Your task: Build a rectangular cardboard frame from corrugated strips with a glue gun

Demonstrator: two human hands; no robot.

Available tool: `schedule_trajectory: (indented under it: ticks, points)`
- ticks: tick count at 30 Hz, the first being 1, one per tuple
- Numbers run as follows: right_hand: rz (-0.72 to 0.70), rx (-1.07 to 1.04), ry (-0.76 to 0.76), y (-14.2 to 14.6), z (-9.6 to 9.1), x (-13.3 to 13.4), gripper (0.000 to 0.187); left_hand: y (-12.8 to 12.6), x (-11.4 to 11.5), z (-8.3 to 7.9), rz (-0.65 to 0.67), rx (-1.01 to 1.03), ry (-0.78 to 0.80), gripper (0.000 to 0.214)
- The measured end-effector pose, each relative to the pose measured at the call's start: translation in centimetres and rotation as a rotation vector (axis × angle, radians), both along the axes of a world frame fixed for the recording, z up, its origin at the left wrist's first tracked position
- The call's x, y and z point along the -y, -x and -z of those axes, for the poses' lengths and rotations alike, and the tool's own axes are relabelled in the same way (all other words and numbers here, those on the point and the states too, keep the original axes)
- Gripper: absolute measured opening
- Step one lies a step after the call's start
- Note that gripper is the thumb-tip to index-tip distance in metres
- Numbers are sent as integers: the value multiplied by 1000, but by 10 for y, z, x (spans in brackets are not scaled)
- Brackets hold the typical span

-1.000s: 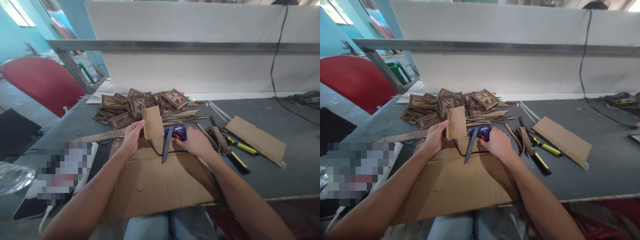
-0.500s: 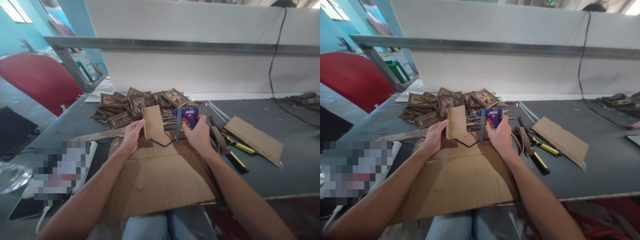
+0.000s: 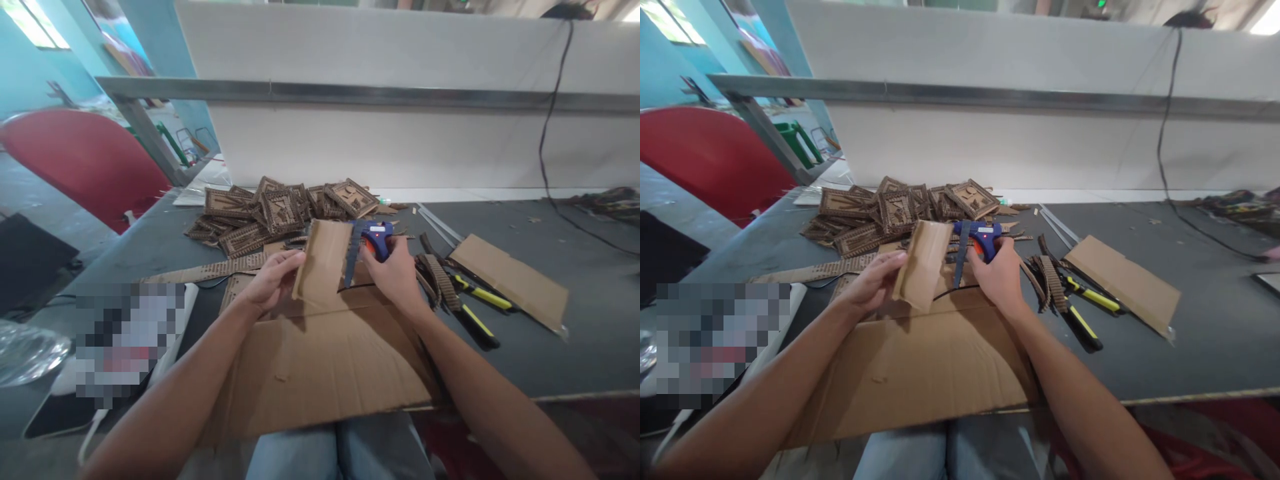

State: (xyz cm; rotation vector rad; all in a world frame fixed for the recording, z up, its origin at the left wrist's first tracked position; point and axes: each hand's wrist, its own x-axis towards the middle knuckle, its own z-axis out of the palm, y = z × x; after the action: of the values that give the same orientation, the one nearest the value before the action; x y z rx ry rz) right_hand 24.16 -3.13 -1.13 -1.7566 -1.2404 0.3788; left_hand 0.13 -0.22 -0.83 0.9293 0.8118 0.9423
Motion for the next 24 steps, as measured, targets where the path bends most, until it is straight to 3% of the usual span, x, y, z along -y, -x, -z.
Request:
schedule_trajectory:
  ticks: [5,10,16,20,24]
  points:
    - [-142,-101,73,10,5,3,51,-5,10,-3,212,-69,2,31]
    - [-243,-167,66,16,12,7,45,-8,14,-8,244,-170,-126,29]
    - [-320,-150,-47,16,22,11,40,-10,14,-3,302,-213,-120,34]
    - [-297,-203,-25,14,28,6,44,-9,14,-3,323,-229,-134,35]
    - [-104,-383,-39,13,21,-2,52,-8,13,-5,307,-236,-134,34]
